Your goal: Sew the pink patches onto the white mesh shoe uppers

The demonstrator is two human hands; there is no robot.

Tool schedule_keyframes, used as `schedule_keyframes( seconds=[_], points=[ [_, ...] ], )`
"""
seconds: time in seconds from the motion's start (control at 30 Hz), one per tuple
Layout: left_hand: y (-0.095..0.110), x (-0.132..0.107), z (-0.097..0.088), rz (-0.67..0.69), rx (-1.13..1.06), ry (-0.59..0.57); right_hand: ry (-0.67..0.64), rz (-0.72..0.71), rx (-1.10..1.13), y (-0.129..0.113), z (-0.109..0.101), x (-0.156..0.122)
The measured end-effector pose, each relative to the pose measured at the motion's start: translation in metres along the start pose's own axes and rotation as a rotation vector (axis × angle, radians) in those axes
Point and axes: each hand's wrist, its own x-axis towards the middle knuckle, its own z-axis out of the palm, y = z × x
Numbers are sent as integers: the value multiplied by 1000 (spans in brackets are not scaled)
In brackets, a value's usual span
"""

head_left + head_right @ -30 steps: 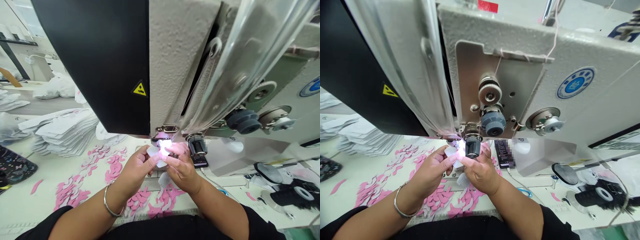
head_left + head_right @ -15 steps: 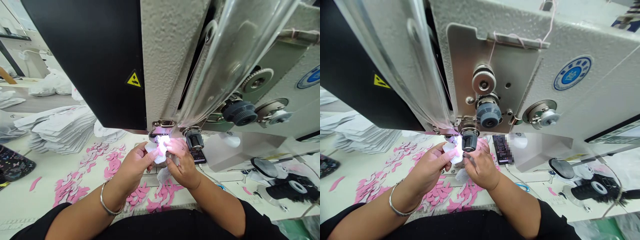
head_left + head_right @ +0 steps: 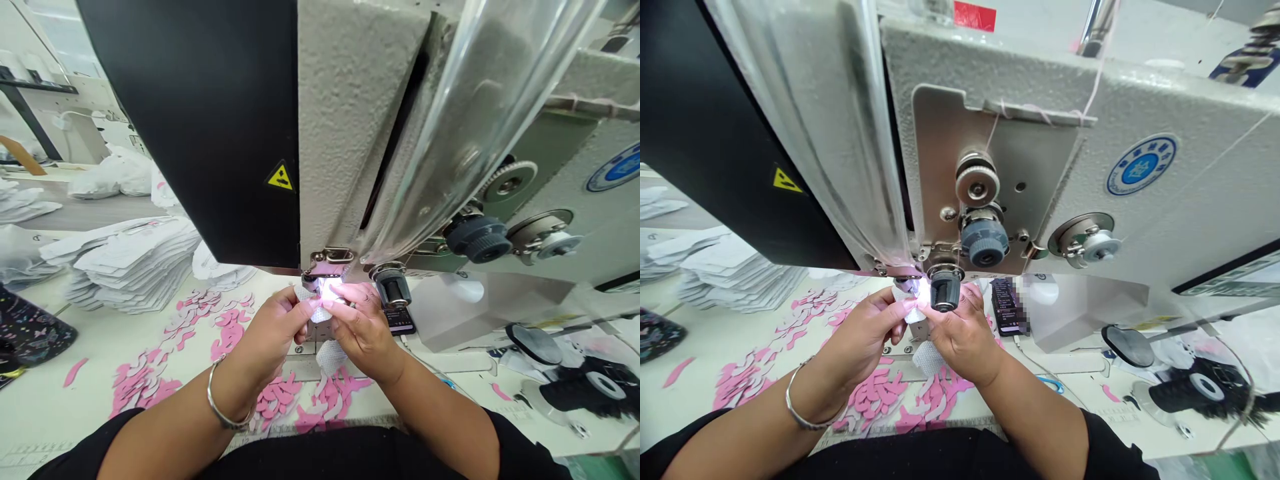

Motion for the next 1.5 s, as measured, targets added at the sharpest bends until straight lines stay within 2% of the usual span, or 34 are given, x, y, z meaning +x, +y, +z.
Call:
schedule_keyframes(
  seconds=[0.23,0.73,0.9,1.17,1.5],
  points=[
    [3,7,-1,9,-57,6,-105,33,19,2,-7,9],
    [10,3,1,2,-60,-7,-105,69,131,1,-7,10],
    [8,-1,2,-14,-16,-14,-62,31,162,1,-9,11],
    [3,-3,3,-7,-14,8,-100,46,165,2,-10,11],
    [2,0,2,45,-13,-16,-74,35,159,2,-8,11]
  ],
)
